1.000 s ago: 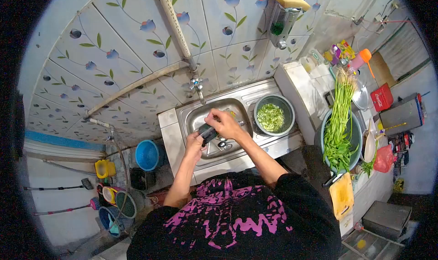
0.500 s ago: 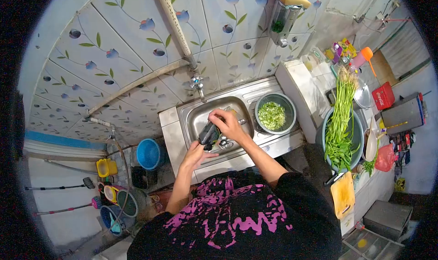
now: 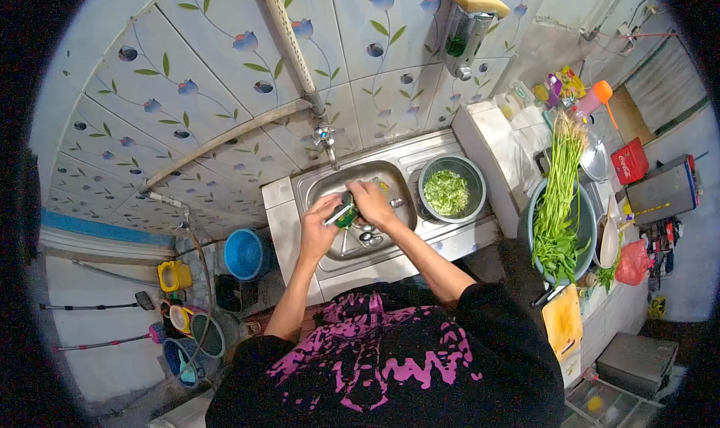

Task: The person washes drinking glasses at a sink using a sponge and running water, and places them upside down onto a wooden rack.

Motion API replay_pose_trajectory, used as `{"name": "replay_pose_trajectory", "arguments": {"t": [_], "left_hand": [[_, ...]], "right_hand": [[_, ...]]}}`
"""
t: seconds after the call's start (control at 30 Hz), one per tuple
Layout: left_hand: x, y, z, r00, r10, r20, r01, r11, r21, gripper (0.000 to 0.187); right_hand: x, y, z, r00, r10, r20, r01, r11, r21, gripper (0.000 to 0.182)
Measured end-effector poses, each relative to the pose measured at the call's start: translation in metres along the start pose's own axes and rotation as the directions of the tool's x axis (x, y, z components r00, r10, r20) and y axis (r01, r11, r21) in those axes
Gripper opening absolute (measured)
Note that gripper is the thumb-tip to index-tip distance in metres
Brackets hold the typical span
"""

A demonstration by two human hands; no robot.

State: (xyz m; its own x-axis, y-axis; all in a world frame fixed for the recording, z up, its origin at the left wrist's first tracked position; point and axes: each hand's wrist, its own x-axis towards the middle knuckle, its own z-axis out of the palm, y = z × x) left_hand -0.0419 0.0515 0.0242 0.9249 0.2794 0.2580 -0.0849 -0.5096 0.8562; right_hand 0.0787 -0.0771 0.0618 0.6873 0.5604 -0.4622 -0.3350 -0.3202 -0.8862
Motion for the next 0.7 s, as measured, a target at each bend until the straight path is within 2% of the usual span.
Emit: {"name": "replay_pose_trajectory", "arguments": {"t": [0.03,0.07,0.1,0.13,0.17,0.2,0.23,0.27,0.33,0.47,0.57,0.6,0.67,0.7], "left_hand": [[-0.002,-0.006,0.007,1.000,0.001,0.000,-0.001,1.000,-0.002,0.040],[-0.004,-0.009,0.015,0.998,-0.036,-0.058,0.030,0.996,-0.089,0.039],[-0.007,-0.011,0.022,0.991,-0.079,-0.112,0.058,0.983,-0.175,0.038],[-0.009,-0.009,0.026,0.978,-0.129,-0.163,0.083,0.962,-0.260,0.037],[-0.014,-0.008,0.028,0.978,-0.134,-0.163,0.089,0.962,-0.258,0.037],[-0.018,-0.006,0.032,0.939,-0.335,-0.077,0.239,0.798,-0.554,0.037],[-0.019,-0.002,0.033,0.873,-0.482,0.067,0.350,0.526,-0.775,0.037],[-0.019,0.001,0.033,0.789,-0.561,0.252,0.415,0.182,-0.892,0.038],[-0.019,0.006,0.030,0.776,-0.563,0.284,0.443,0.166,-0.881,0.040],[-0.021,-0.001,0.026,0.759,-0.539,0.366,0.516,0.153,-0.843,0.044],[-0.026,-0.009,0.023,0.773,-0.499,0.391,0.540,0.197,-0.818,0.044],[-0.029,-0.005,0.022,0.779,-0.492,0.387,0.516,0.153,-0.843,0.045],[-0.033,0.006,0.016,0.788,-0.485,0.379,0.465,0.066,-0.883,0.047],[-0.034,0.009,0.014,0.787,-0.487,0.380,0.466,0.065,-0.882,0.047]], "right_hand": [[-0.003,-0.003,0.000,0.995,-0.086,-0.049,0.082,0.993,-0.082,0.037],[0.001,-0.001,-0.002,0.995,-0.089,-0.054,0.084,0.993,-0.081,0.037],[0.009,0.006,-0.004,0.952,-0.300,-0.069,0.291,0.950,-0.109,0.036],[0.015,0.008,-0.003,0.865,-0.495,-0.076,0.483,0.865,-0.138,0.035],[0.018,0.012,-0.003,0.743,-0.665,-0.072,0.648,0.743,-0.168,0.035],[0.020,0.015,-0.005,0.747,-0.662,-0.066,0.646,0.745,-0.166,0.035],[0.019,0.009,-0.009,0.726,-0.687,-0.028,0.676,0.720,-0.161,0.033],[0.016,0.003,-0.014,0.703,-0.711,0.007,0.703,0.694,-0.154,0.032],[0.014,0.001,-0.017,0.679,-0.733,0.044,0.730,0.668,-0.144,0.030],[0.012,0.007,-0.019,0.706,-0.707,0.048,0.706,0.696,-0.133,0.027],[0.014,0.019,-0.015,0.769,-0.639,-0.007,0.639,0.769,-0.022,0.027],[0.015,0.021,-0.017,0.771,-0.637,-0.009,0.637,0.771,-0.023,0.027],[0.014,0.023,-0.018,0.863,-0.504,-0.030,0.504,0.863,-0.013,0.029],[0.013,0.024,-0.019,0.900,-0.433,-0.038,0.433,0.901,-0.008,0.030]]}}
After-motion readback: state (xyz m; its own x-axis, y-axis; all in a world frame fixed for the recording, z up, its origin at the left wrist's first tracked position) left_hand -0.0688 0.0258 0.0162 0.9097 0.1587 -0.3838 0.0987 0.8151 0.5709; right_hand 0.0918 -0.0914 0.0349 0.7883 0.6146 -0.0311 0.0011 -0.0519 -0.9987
